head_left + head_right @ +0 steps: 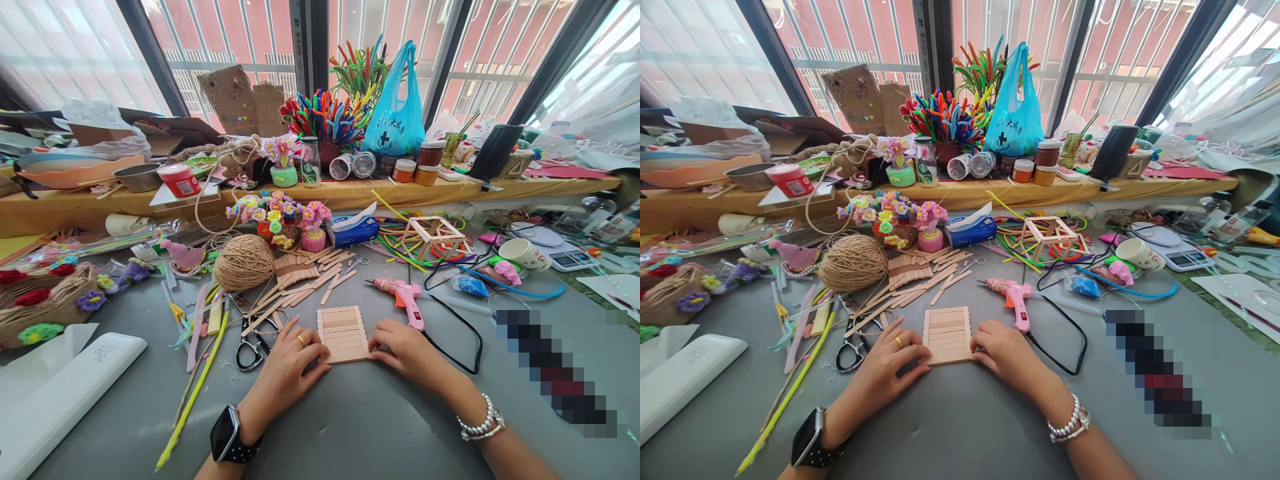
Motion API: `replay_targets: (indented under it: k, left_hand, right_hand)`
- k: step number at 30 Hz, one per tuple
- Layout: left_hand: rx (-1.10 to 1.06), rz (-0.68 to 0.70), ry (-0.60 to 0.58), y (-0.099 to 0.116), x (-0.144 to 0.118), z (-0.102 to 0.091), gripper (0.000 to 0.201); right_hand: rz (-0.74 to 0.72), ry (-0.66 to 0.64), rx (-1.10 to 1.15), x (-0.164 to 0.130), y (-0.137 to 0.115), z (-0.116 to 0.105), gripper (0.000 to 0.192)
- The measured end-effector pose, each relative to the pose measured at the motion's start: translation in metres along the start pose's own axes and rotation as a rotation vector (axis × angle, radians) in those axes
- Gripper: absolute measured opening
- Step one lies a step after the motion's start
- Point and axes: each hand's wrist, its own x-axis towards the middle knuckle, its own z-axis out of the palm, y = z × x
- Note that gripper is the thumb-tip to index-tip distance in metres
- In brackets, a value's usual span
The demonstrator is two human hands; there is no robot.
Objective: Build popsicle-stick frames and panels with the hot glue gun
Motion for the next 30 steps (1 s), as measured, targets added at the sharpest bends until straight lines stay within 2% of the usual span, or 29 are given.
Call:
replay_targets:
  k: [18, 30]
  left_hand:
    - [0.024, 0.005, 0.052, -0.0006, 0.0002, 0.0002, 0.011]
    - [0.019, -0.019, -0.02, -0.0014, -0.0016, 0.0004, 0.015]
  right_hand:
    - [0.003, 0.005, -0.012, -0.0003, 0.0004, -0.0003, 0.005]
    - [-0.007, 0.012, -0.016, 0.0, -0.0013, -0.0022, 0.005]
